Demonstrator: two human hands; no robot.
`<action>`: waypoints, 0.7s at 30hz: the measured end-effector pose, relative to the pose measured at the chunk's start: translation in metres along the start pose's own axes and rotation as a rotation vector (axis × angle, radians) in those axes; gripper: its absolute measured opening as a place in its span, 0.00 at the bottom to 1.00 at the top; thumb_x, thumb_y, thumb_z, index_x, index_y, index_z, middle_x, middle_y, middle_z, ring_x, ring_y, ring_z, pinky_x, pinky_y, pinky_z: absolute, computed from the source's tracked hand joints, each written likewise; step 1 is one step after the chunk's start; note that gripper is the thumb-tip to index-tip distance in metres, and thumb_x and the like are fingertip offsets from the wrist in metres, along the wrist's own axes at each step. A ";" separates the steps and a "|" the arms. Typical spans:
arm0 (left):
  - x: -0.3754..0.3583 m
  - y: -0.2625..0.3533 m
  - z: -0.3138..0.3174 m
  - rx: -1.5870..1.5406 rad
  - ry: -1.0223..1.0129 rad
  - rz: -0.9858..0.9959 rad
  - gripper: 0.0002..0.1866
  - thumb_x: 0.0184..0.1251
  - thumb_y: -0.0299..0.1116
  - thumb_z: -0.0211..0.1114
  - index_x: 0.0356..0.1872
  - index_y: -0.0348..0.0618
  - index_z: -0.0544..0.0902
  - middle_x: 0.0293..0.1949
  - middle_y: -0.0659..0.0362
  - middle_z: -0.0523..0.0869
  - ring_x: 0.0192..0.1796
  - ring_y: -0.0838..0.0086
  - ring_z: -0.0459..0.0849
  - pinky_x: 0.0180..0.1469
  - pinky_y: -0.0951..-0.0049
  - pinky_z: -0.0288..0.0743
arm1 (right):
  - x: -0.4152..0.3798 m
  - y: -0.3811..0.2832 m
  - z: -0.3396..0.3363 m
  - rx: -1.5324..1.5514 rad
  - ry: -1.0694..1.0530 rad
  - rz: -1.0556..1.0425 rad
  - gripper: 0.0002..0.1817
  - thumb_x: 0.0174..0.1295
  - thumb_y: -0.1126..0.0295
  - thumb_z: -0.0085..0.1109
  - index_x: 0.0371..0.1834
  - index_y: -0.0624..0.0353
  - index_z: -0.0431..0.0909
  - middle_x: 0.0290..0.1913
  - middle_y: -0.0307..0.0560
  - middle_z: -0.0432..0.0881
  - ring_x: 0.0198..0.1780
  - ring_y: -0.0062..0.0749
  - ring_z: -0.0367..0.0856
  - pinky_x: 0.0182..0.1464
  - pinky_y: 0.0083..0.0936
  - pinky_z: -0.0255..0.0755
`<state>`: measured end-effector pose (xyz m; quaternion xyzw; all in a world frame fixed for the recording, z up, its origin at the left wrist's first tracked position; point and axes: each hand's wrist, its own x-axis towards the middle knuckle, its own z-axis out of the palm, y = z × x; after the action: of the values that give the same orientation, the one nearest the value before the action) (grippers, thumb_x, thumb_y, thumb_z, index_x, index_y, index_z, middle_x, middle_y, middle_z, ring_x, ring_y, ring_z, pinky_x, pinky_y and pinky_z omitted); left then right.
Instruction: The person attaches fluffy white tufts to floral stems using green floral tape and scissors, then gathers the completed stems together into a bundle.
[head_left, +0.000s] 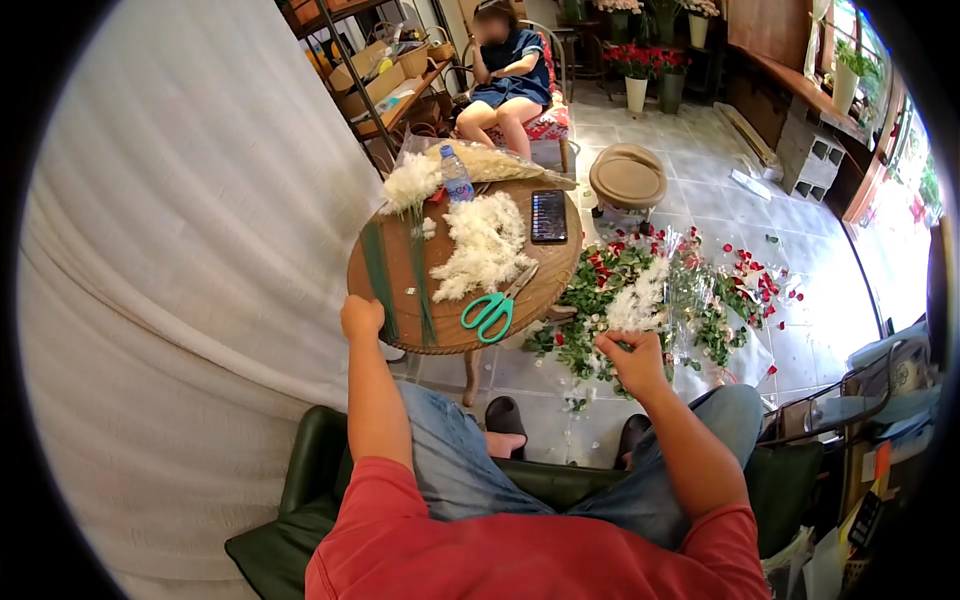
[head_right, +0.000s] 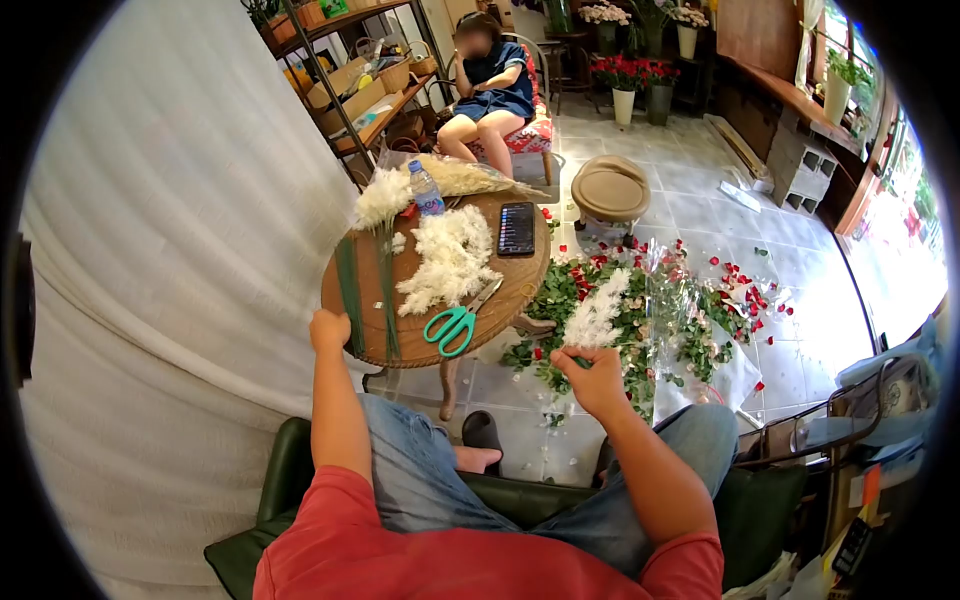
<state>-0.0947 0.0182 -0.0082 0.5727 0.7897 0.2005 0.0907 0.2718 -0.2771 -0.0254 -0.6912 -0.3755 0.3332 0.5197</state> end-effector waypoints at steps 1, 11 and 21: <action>0.001 -0.001 0.000 0.003 0.003 0.001 0.18 0.61 0.37 0.66 0.46 0.32 0.84 0.47 0.40 0.87 0.52 0.46 0.86 0.54 0.53 0.80 | 0.000 -0.003 0.000 0.004 -0.001 0.000 0.17 0.61 0.61 0.71 0.41 0.67 0.89 0.31 0.43 0.89 0.35 0.21 0.81 0.44 0.24 0.75; 0.011 -0.002 0.013 -0.172 0.096 0.067 0.19 0.57 0.37 0.68 0.41 0.28 0.84 0.44 0.39 0.87 0.44 0.46 0.87 0.48 0.55 0.80 | 0.004 0.004 -0.004 0.032 -0.002 -0.058 0.16 0.60 0.62 0.72 0.40 0.66 0.89 0.31 0.42 0.89 0.35 0.20 0.81 0.42 0.24 0.75; -0.148 0.046 0.015 -1.188 -0.254 0.665 0.09 0.63 0.16 0.59 0.43 0.33 0.83 0.23 0.64 0.78 0.22 0.86 0.74 0.26 0.86 0.64 | 0.022 -0.002 -0.040 0.343 0.100 -0.130 0.16 0.60 0.63 0.74 0.42 0.67 0.89 0.32 0.38 0.86 0.33 0.15 0.76 0.38 0.19 0.70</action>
<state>-0.0008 -0.1056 -0.0151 0.6567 0.3119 0.5476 0.4143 0.3162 -0.2768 -0.0157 -0.5824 -0.3308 0.3231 0.6685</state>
